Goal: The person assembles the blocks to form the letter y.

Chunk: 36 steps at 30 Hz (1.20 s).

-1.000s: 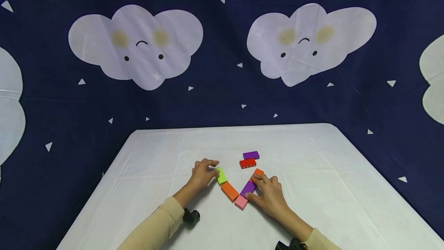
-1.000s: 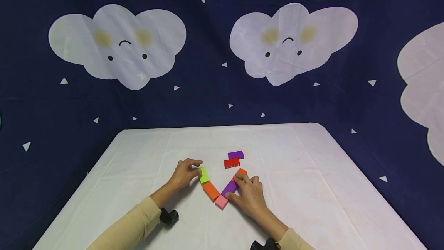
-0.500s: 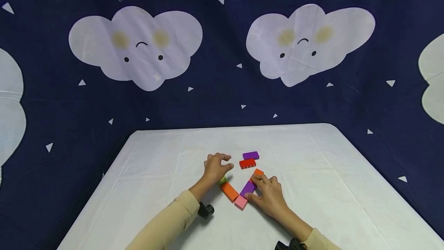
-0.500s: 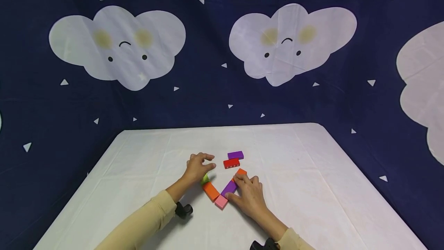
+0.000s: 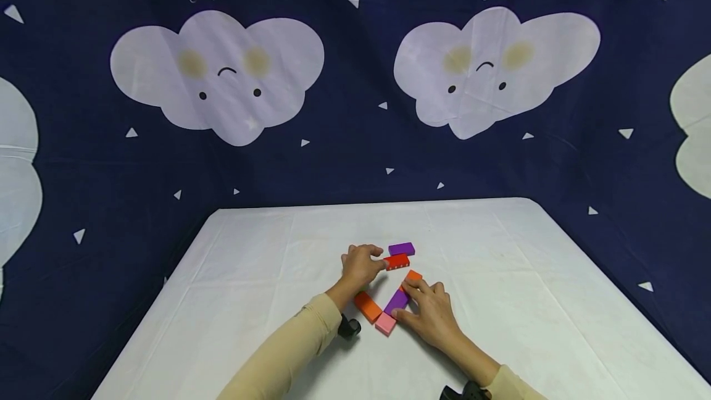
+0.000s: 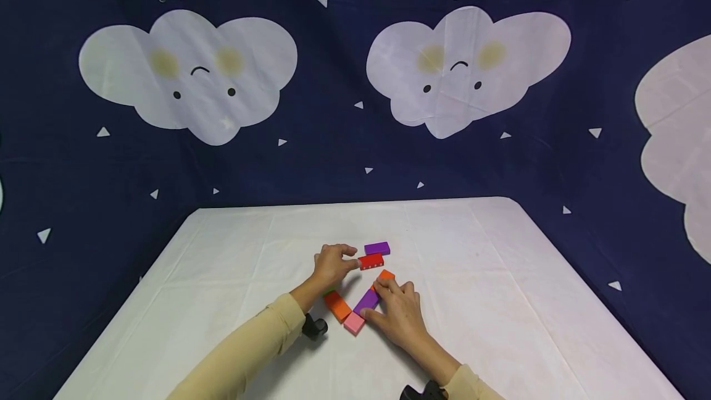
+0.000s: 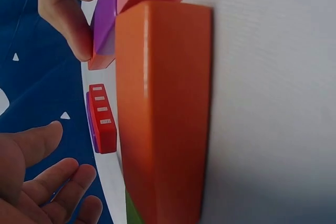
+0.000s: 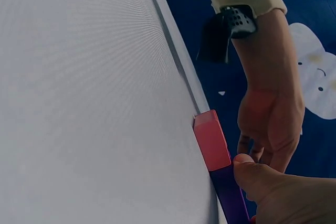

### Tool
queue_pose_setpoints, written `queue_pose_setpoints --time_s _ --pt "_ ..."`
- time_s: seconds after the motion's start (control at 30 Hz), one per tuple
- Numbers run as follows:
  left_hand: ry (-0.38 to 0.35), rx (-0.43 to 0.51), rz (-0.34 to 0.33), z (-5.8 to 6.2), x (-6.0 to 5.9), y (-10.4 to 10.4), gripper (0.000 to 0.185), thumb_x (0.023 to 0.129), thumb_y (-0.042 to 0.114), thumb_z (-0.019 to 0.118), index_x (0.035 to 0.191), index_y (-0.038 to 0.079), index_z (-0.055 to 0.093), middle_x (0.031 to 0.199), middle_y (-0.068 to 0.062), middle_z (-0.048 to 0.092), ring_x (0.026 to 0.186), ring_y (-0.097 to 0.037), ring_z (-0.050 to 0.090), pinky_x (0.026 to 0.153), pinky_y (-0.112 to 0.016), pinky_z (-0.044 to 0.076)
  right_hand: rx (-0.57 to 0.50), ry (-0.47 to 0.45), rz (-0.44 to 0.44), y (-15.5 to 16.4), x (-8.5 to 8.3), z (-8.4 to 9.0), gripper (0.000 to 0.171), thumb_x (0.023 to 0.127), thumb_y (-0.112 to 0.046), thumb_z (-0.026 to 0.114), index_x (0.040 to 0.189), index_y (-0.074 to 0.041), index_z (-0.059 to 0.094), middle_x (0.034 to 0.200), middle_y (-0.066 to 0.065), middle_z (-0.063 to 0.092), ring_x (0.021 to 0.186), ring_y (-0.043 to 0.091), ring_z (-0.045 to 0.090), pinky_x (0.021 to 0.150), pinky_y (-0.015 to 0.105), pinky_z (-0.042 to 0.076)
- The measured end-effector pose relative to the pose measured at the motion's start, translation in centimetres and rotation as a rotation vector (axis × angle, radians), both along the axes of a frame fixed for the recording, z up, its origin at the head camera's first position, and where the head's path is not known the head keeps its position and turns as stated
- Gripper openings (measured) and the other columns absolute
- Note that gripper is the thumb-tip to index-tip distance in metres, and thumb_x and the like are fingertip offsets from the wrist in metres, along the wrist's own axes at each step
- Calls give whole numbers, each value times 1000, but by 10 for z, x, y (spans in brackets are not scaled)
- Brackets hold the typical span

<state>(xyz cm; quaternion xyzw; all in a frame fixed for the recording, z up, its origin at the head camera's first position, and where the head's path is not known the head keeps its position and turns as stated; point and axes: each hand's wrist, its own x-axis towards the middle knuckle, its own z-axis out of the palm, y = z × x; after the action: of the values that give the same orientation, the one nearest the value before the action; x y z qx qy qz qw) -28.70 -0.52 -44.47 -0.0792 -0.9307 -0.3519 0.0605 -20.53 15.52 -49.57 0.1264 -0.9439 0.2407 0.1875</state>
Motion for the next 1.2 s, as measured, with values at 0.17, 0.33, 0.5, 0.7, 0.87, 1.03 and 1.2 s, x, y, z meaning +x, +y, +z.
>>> queue_pose_setpoints --time_s 0.17,0.33,0.5,0.7,0.87,1.03,1.2 --pt "-30 -60 23 -1 -3 8 31 78 26 75 106 12 73 103 -1 73 94 -22 52 79 -37 31 -11 -20 -4 0 0 0 63 68 -43 79 118 -9 66 120 1 63 80 16 37 71 30 28" --pt "-64 -94 31 -3 -5 15 33 78 26 75 108 13 72 102 -1 73 93 -20 51 80 -36 31 -13 -30 -5 0 0 0 62 68 -43 79 118 -9 66 120 1 62 80 15 37 70 29 27" --pt "-45 -140 34 -3 -6 16 33 78 26 75 108 14 72 100 -2 72 91 -21 51 78 -37 32 -12 -27 -4 0 -1 0 62 68 -44 79 118 -9 66 120 1 62 80 15 36 70 29 27" --pt "-29 -178 39 -6 -7 17 30 76 24 76 104 15 73 97 -3 70 92 -22 52 80 -39 34 -15 -18 -3 1 -1 -1 63 67 -44 79 118 -9 67 119 1 63 80 15 36 70 29 27" --pt "-60 -173 41 -11 -10 17 30 77 23 75 106 15 73 98 -2 69 95 -22 52 83 -40 34 -18 -20 1 0 0 -1 63 67 -44 79 119 -9 66 120 1 63 80 15 37 70 29 28" --pt "-51 -165 27 -13 -12 17 30 76 20 76 105 15 73 96 -2 68 93 -22 51 80 -39 33 -19 -24 -1 0 0 -1 63 67 -43 79 118 -9 66 120 1 62 81 16 38 71 30 28" --pt "-41 -174 21 -14 -13 17 29 76 19 76 104 15 73 95 -2 67 93 -21 51 78 -38 33 -20 -21 3 0 0 0 63 67 -44 79 118 -9 67 120 1 63 81 16 39 71 30 29"
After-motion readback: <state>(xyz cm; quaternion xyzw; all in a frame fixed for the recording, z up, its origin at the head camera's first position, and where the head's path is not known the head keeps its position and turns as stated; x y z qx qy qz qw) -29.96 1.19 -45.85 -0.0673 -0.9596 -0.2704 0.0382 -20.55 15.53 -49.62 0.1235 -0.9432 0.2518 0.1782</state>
